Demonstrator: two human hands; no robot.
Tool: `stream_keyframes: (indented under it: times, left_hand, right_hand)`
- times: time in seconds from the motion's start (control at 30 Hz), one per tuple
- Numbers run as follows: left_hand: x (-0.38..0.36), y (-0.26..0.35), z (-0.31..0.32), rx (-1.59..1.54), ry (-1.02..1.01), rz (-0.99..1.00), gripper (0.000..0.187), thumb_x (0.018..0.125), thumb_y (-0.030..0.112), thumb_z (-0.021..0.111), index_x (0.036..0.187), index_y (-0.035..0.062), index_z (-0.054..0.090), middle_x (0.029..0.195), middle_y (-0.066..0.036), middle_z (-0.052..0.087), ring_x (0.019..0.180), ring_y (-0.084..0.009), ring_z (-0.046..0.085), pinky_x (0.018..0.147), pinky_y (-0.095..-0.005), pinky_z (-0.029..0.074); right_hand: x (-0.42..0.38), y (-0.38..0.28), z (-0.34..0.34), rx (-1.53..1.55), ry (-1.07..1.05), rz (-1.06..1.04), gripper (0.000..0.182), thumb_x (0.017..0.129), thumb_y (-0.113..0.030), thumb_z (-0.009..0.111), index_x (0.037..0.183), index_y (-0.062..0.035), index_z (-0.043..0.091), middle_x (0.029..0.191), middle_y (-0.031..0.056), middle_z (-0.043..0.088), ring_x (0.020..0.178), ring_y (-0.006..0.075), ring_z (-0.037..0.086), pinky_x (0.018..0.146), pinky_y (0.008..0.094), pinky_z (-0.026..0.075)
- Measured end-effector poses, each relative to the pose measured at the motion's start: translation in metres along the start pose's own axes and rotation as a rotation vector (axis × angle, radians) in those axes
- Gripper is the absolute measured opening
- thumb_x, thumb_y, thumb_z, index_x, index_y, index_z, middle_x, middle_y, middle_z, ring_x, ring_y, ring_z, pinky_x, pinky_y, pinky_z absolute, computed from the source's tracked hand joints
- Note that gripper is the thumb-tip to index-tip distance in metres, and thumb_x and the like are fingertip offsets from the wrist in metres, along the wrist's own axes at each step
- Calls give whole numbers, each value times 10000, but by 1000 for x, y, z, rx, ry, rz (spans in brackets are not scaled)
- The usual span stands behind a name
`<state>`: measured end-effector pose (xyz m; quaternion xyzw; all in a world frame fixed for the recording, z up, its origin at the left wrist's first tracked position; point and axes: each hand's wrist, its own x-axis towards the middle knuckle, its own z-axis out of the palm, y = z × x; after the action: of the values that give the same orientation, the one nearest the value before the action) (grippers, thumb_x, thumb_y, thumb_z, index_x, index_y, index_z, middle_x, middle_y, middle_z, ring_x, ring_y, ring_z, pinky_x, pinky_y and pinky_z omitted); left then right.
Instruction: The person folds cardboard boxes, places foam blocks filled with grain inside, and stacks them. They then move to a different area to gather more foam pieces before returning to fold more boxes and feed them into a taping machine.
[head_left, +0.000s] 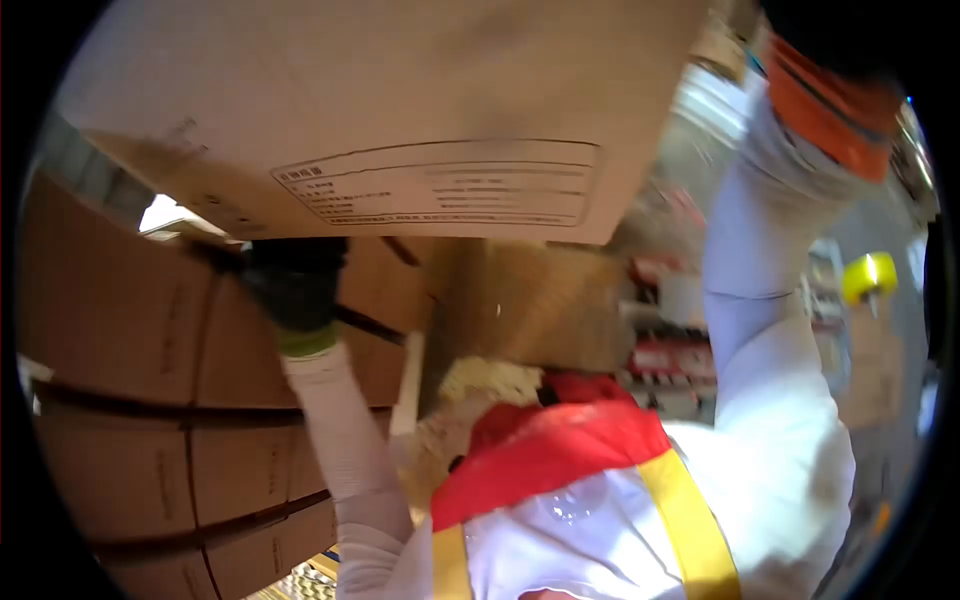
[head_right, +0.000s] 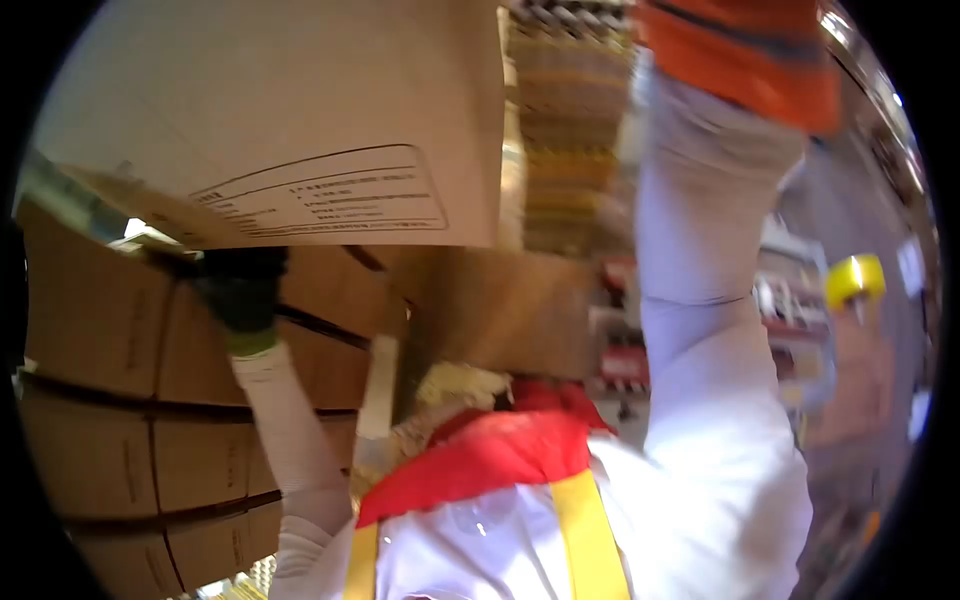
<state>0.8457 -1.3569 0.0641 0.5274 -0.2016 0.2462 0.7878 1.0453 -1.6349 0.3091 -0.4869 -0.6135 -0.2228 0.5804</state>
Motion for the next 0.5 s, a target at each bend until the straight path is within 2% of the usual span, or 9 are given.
stream_keyframes:
  times: [0.03,0.07,0.13,0.2,0.27,0.33,0.43,0.5]
  left_hand:
    - [2,-6,14,362,-48,46,475,909,332,608,1302,87,505,1280,-114,573,1213,-297,504,1090,-517,318]
    - [7,-13,31,1055,33,154,483,888,314,640,1291,80,511,1269,-118,580,1199,-297,517,1079,-502,337]
    - [9,-33,39,1643,74,38,485,869,274,669,1279,65,518,1247,-129,589,1170,-280,539,1040,-461,381]
    - [-9,-83,23,1393,-58,-413,473,868,248,664,1277,57,522,1238,-135,589,1158,-262,545,1012,-431,406]
    - [-26,-155,8,1303,-205,-653,464,867,235,658,1275,58,528,1242,-134,585,1165,-263,539,1012,-421,407]
    - [-57,-230,-5,1266,-236,-780,455,866,223,651,1274,59,534,1246,-133,581,1173,-263,533,1012,-412,408]
    - [-95,-320,-11,1167,-54,-864,443,864,205,641,1271,62,543,1252,-132,574,1185,-264,523,1012,-398,410]
    - [-104,-342,-12,1055,105,-851,436,862,193,635,1270,63,549,1256,-131,570,1192,-264,517,1012,-389,411]
  right_hand:
    - [-26,-2,-31,-25,-32,6,252,669,-165,747,857,-61,617,903,80,620,883,259,593,822,434,473]
    - [-48,-7,-61,-50,-71,-1,253,658,-147,755,848,-61,613,897,78,615,890,263,589,826,440,470]
    - [-95,-15,-106,-93,-166,6,262,637,-110,772,831,-62,603,886,75,603,903,271,580,835,452,464]
    - [-146,-9,-129,-119,-286,83,278,616,-73,788,814,-63,593,874,71,592,916,279,571,845,464,459]
    - [-205,12,-127,-129,-426,218,300,596,-37,804,797,-64,584,863,67,581,930,288,562,854,476,453]
    - [-275,37,-111,-169,-588,340,254,615,-78,763,805,-86,596,886,60,590,972,279,572,966,498,405]
    - [-414,82,-93,-346,-746,357,160,705,-107,679,854,-112,622,992,52,608,1055,260,562,1071,525,324]
    - [-458,86,-92,-430,-885,457,144,734,-129,659,874,-115,626,1047,63,606,1086,273,549,1073,520,322]
